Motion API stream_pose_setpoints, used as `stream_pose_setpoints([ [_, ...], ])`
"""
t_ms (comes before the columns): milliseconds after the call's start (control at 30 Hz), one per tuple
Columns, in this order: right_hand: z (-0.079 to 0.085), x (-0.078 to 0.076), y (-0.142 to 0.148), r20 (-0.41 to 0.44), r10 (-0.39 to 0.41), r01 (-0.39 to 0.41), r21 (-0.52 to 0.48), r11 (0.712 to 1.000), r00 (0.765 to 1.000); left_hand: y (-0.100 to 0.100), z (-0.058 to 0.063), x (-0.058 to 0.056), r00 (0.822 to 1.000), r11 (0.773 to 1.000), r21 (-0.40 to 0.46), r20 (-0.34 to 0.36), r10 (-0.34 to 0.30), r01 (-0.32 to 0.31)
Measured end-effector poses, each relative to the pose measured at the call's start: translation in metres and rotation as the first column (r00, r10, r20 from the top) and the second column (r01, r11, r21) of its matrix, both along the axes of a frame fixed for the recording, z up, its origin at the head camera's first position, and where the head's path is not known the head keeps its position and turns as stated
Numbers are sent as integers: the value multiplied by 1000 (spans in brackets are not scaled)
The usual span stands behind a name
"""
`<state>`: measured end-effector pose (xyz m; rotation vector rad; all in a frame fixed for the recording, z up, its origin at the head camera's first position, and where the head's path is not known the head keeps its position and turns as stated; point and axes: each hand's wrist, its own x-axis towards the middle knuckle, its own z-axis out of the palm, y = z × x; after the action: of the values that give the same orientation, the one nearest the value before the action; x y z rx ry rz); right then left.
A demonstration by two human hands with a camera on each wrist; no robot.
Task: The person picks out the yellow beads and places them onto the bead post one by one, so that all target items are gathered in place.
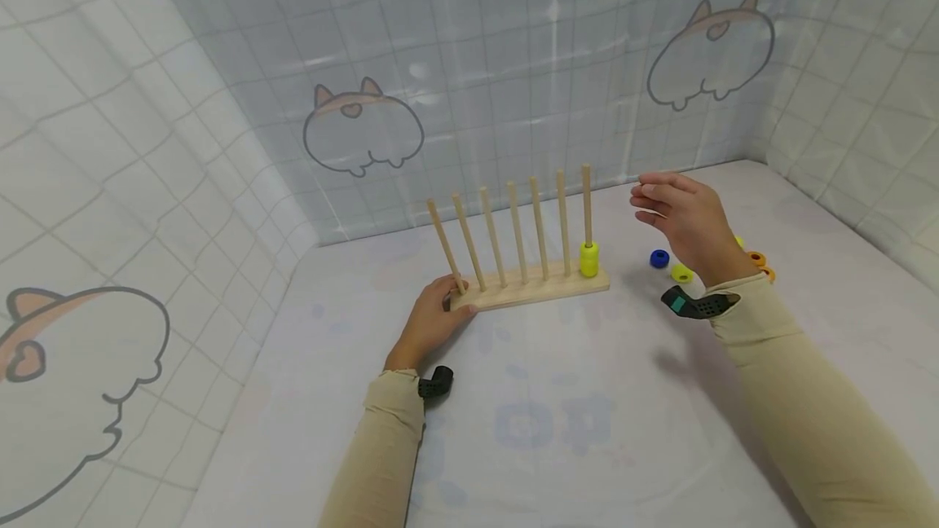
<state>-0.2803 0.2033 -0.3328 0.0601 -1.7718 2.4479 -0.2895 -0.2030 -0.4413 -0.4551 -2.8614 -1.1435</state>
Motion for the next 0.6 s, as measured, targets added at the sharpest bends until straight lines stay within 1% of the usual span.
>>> stream_pose_setpoints([
  [133,-7,3,7,18,-2,1,23,1000,1000,0,0,0,1000,1000,11,3,-2,2],
  [267,-13,5,13,45,-1,-3,85,996,999,-1,-1,0,1000,1000,5,5,4,-4],
  [500,-25,9,28,65,1,-14,198,980,998,-1,-1,0,1000,1000,-8,14,7,-7],
  [600,-29,11,37,66,1,-18,253,967,998,0,-1,-1,1000,1000,-12,14,6,-6],
])
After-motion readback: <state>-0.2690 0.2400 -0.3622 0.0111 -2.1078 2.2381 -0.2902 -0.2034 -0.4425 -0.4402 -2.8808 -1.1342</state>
